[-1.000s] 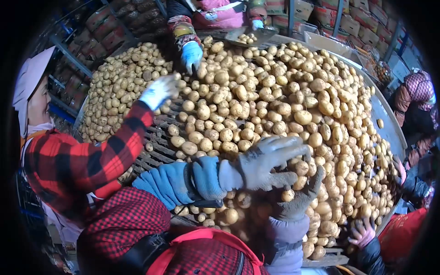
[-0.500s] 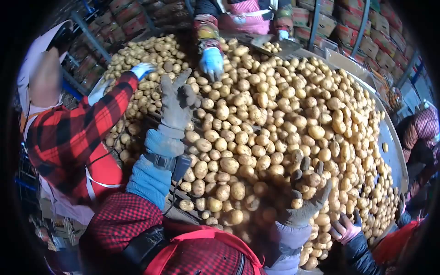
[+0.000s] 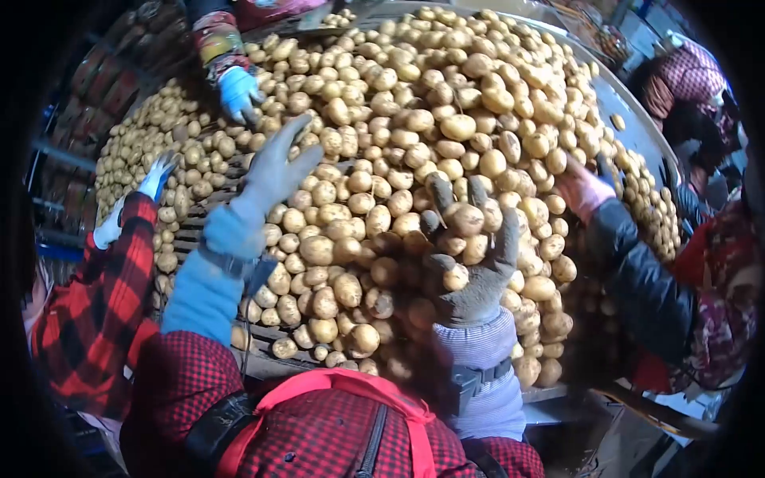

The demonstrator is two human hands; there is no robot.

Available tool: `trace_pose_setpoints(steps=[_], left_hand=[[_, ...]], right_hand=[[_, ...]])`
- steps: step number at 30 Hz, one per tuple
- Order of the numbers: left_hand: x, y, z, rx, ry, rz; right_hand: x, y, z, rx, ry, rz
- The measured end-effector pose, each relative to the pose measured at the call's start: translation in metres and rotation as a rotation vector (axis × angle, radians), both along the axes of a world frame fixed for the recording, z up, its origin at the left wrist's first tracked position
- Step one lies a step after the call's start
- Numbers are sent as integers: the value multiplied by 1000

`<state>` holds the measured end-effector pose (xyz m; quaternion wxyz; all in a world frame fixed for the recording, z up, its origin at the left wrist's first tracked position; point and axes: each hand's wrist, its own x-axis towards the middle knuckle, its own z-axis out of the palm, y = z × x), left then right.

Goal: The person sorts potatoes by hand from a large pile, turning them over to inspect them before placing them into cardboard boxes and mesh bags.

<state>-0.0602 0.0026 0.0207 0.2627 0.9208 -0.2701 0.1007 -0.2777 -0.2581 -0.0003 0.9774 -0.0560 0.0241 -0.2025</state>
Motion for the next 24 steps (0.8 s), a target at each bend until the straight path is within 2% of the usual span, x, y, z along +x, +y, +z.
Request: trace_pose_setpoints(steps=[2, 4, 6, 8, 9, 12, 14, 16, 18, 20, 21, 22, 24], left_hand=[[19, -35, 12, 402, -29, 166], [44, -60, 9, 585, 11, 209], [54, -79, 3, 668, 22, 240], [60, -91, -1, 742, -6, 191], [59, -91, -2, 738, -7, 186], [43, -89, 1, 720, 70, 78], [18, -83, -19, 720, -47, -49], [13, -80, -37, 455, 71, -108], [2, -100, -15, 586, 157, -150], [-20, -119, -1, 719, 155, -236], [-35, -122, 10, 717, 199, -291], [-43, -117, -12, 629, 30, -305], [-71, -118, -2, 736, 81, -510]], right_hand=[[0, -2, 2, -47, 41, 7], [0, -4, -3, -44, 12, 28], [-3, -7, 7, -94, 120, 80], [-2, 6, 10, -526, 88, -133], [0, -4, 8, -215, 194, 8], [-1, -14, 2, -272, 141, 88], [0, -9, 6, -243, 130, 74], [2, -3, 12, -275, 227, 1], [0, -3, 14, -209, 199, 5], [-3, -9, 16, -20, -35, 105], [0, 3, 12, -302, 35, -81], [4, 15, 9, -576, 104, -271], [3, -12, 34, 104, -24, 283]])
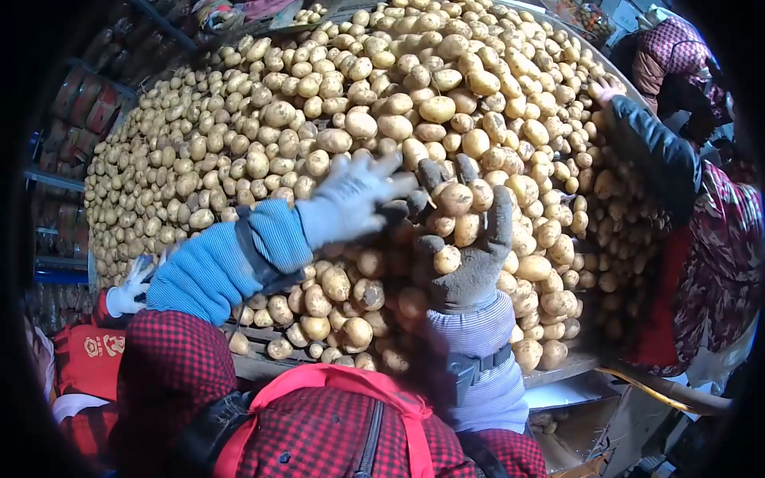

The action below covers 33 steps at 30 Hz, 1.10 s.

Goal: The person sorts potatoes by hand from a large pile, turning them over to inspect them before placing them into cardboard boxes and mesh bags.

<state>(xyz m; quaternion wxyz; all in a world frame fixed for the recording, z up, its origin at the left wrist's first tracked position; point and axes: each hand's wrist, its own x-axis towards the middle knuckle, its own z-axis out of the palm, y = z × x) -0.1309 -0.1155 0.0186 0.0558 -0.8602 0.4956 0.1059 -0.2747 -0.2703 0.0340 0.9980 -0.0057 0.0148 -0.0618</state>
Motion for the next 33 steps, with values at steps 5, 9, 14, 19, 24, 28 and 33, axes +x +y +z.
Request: trace_pose_setpoints(steps=[5, 9, 14, 19, 24, 28, 33], left_hand=[[-46, 12, 6, -160, 208, -121], [15, 20, 5, -614, 126, -26], [101, 11, -20, -288, 62, 471], [70, 34, -16, -281, 97, 363], [14, 57, 34, -272, -91, 91], [59, 62, 55, -559, 591, 258], [120, 55, 25, 37, 103, 196]], right_hand=[[-1, -14, -24, -49, 19, -39], [-1, 7, -34, -262, 101, -405], [-3, 7, -24, -617, 158, -433], [1, 9, -37, -974, -26, -581], [-2, 8, -41, -230, 59, -384], [-2, 14, -24, -696, 209, -493], [0, 13, -30, -881, 59, -568]])
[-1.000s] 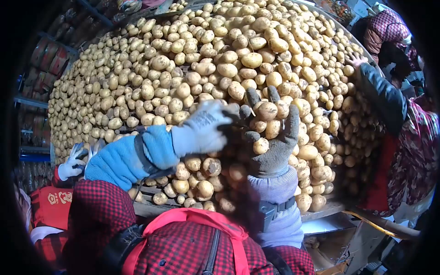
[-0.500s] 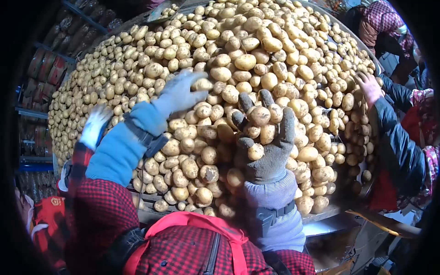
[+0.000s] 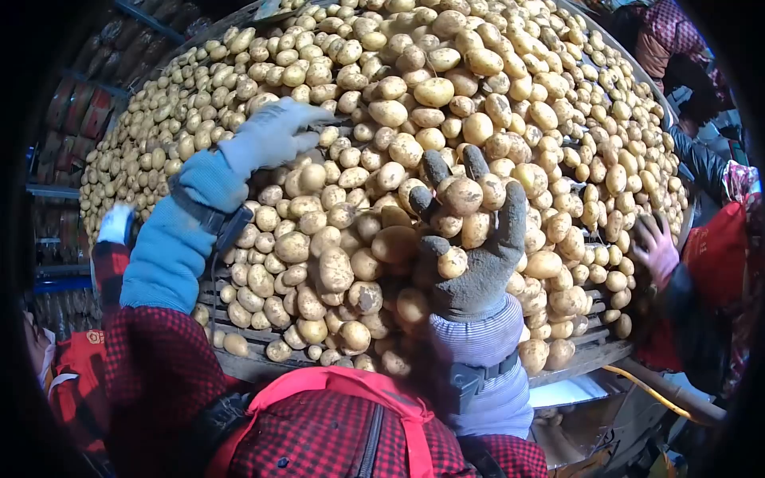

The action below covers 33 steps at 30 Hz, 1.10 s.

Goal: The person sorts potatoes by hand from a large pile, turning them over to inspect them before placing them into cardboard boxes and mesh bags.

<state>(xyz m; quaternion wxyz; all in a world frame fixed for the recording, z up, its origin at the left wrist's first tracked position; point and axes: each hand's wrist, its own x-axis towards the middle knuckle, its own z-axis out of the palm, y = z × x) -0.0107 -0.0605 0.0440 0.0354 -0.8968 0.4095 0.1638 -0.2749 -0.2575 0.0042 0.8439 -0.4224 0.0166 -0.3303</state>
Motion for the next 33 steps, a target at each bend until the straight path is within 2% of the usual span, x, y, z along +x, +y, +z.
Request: trace_pose_setpoints(steps=[1, 3, 5, 7, 8, 9, 10, 11, 13, 14, 15, 17, 18, 19, 20, 21, 22, 23, 25, 27, 28, 29, 30, 31, 33], left_hand=[[2, -2, -9, 0, 6, -4], [4, -7, -30, 38, -113, -189], [6, -20, -37, 183, -186, -154], [3, -25, -38, 221, -199, -128], [1, -23, -36, 221, -198, -131], [-2, -17, -33, 58, -126, -5], [-6, -14, -29, -105, -54, 119], [-12, -12, -23, -296, 130, 348], [-17, -6, -23, -791, 271, 189], [-34, -15, -5, -900, 460, 199], [-57, -30, 19, -1008, 647, 208], [-86, -52, 29, -1061, 660, 60], [-99, -63, 30, -1011, 476, -93], [-110, -74, 30, -955, 294, -247], [-115, -81, 25, -903, 195, -375], [-124, -88, 19, -927, 173, -388], [-130, -92, 20, -900, 125, -403], [-136, -96, 23, -873, 76, -414], [-141, -102, 26, -877, 58, -436], [-132, -106, 22, -926, 88, -359], [-126, -108, 18, -967, 189, -326], [-125, -107, 14, -972, 183, -334], [-125, -105, 9, -962, 230, -308], [-127, -106, 9, -949, 279, -284], [-136, -105, 8, -946, 385, -253]], right_hand=[[-1, 0, 4, 39, 47, 2], [1, -5, -9, -40, 45, -7], [0, -6, -17, -180, -42, -16], [0, -2, -12, -181, -49, -28], [0, 2, 1, 43, -6, 1], [0, 4, 8, 268, 33, 27], [-2, -3, 1, -37, 82, 15], [-1, -2, -6, -37, 82, 8], [1, 0, -13, -48, -96, 54], [-1, -5, -11, -123, -34, 79], [1, 1, -7, -4, -84, 123], [-1, 1, 8, 515, -34, 227], [1, -2, -17, -53, -43, 162], [-1, -5, -21, -400, -38, -4], [-1, -6, -25, -41, -125, 142], [0, -6, -27, 320, -218, 284], [0, -8, -26, 335, -173, 286], [-2, -9, -24, 163, 98, 148], [-2, -3, -30, -307, 96, -92], [-1, -10, -28, -223, 105, -57], [2, -16, -24, 375, -75, 256], [5, -21, -19, 973, -259, 569], [1, -16, -13, 639, -107, 387], [6, -11, -15, 635, -113, 379], [14, -10, -21, 604, 229, 76]])
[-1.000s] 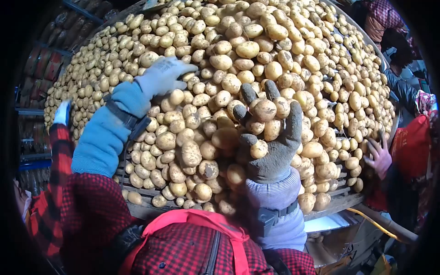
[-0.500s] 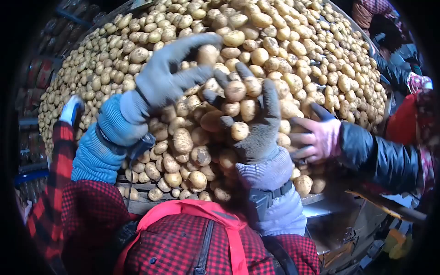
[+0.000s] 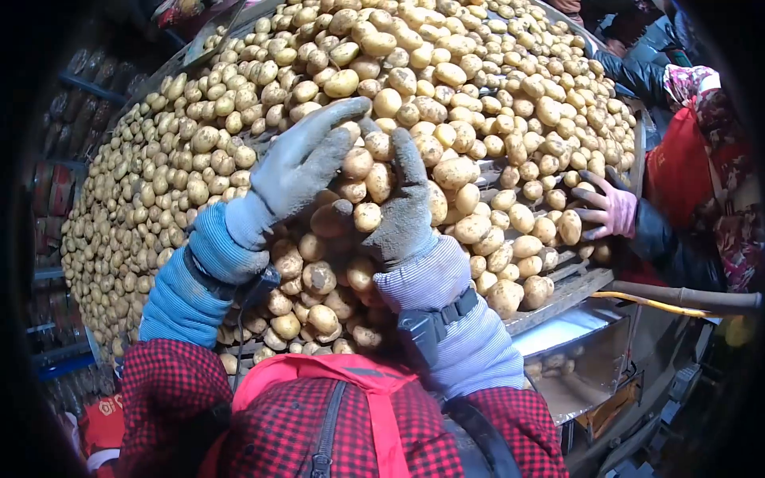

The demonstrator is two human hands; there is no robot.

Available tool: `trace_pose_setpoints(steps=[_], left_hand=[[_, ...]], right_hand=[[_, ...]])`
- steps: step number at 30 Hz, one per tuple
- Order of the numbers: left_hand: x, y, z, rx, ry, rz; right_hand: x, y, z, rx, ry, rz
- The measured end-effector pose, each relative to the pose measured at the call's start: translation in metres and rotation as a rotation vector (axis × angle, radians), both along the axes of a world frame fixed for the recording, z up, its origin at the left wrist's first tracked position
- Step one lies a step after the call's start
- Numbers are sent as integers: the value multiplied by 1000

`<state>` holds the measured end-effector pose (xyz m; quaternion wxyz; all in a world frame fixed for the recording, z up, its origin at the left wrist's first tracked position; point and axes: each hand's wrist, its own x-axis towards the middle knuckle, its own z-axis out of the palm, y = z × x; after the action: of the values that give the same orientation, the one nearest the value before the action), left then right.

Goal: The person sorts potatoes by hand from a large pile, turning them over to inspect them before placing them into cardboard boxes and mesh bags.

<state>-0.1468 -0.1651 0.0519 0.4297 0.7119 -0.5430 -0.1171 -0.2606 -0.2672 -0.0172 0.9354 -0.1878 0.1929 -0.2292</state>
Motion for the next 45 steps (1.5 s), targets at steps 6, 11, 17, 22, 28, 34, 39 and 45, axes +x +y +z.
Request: trace_pose_setpoints(steps=[6, 11, 17, 22, 28, 34, 39, 45], left_hand=[[-10, 25, -16, -171, 77, 265], [28, 81, -82, 574, -555, 301], [25, 77, -65, 566, -551, 298], [35, 84, -88, 460, -525, 345], [47, 85, -99, 373, -523, 259], [72, 82, -119, 374, -586, 199], [81, 81, -120, 447, -556, 182], [102, 79, -129, 454, -551, 142]], right_hand=[[-15, -2, 26, -60, -324, 140], [-14, -14, 19, 197, -385, 211], [-23, -14, 44, 253, -327, 219], [-87, -6, 72, 114, -89, 16], [-218, 11, 72, 64, -43, -298], [-380, 69, 59, 34, 5, -703], [-473, 104, 36, 194, 216, -1186], [-566, 122, -10, 90, 74, -1269]])
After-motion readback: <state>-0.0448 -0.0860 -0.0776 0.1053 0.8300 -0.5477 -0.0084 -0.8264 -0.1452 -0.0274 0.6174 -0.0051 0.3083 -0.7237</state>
